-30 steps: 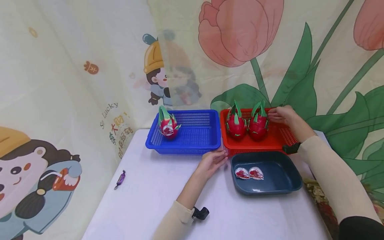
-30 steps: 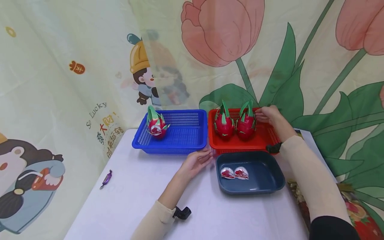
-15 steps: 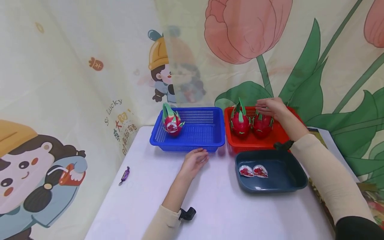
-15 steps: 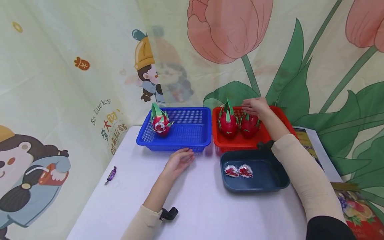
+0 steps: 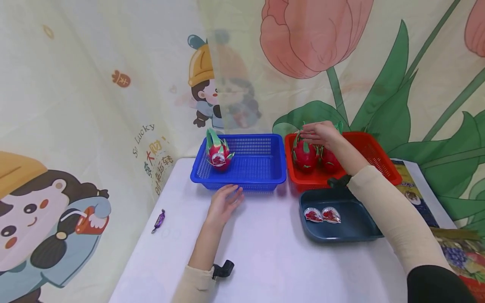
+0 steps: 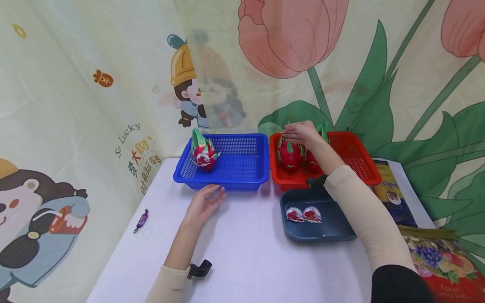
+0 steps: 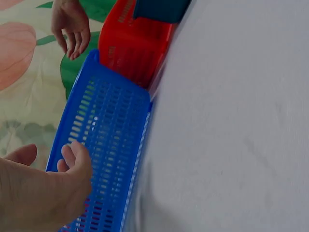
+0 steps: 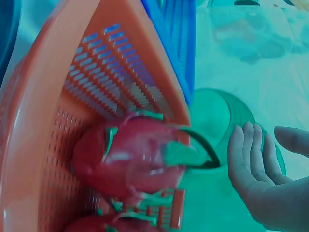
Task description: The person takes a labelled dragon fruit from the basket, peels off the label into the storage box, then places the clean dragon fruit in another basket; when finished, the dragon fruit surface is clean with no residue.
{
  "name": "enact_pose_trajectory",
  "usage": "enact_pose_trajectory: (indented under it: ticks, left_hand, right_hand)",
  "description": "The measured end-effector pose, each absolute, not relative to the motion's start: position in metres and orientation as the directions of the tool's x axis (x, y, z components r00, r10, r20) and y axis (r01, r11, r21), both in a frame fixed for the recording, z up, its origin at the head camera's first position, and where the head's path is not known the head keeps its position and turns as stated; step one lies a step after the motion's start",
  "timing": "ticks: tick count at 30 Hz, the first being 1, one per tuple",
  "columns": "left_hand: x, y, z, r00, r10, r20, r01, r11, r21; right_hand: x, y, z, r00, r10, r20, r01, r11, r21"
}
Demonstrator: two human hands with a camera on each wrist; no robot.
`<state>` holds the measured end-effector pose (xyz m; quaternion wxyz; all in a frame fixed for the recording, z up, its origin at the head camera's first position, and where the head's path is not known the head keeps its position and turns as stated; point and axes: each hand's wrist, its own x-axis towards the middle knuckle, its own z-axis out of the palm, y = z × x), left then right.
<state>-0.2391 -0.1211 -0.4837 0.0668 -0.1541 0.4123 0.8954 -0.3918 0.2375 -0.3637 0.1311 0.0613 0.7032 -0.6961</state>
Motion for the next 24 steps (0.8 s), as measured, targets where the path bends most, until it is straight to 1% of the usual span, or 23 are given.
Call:
enact_pose_trajectory:
  ticks: [4,8,11,15,18,24]
  left_hand:
    - [-0.238,-0.135,-0.483,-0.943,-0.045,-0.329,-0.217,-0.664,0.715]
    - [-0.237,-0.143,-0.485,-0.943,-0.042,-0.33,-0.219,-0.667,0.712]
    - [-0.237,-0.147,-0.486,-0.944,-0.033,-0.328,-0.221,-0.676,0.703]
    - [-0.235,-0.155,-0.486,-0.946,-0.06,-0.318,-0.193,-0.684,0.704]
    - [-0.235,-0.162,-0.486,-0.945,-0.095,-0.312,-0.165,-0.686,0.708]
    - [-0.236,-0.173,-0.486,-0.939,-0.124,-0.32,-0.152,-0.687,0.711]
  right_hand:
    - [-0.396,0.22,-0.364,-0.956,-0.115,-0.268,0.272,-0.017,-0.962]
    - [-0.398,0.206,-0.367,-0.955,-0.116,-0.275,0.281,-0.037,-0.959]
    - [-0.4,0.194,-0.37,-0.955,-0.115,-0.274,0.277,-0.014,-0.961]
    - [-0.403,0.176,-0.373,-0.957,-0.13,-0.259,0.258,0.022,-0.966]
    - [-0.406,0.161,-0.374,-0.957,-0.148,-0.249,0.25,0.016,-0.968]
    - [-0.412,0.135,-0.375,-0.946,-0.195,-0.257,0.262,0.002,-0.965]
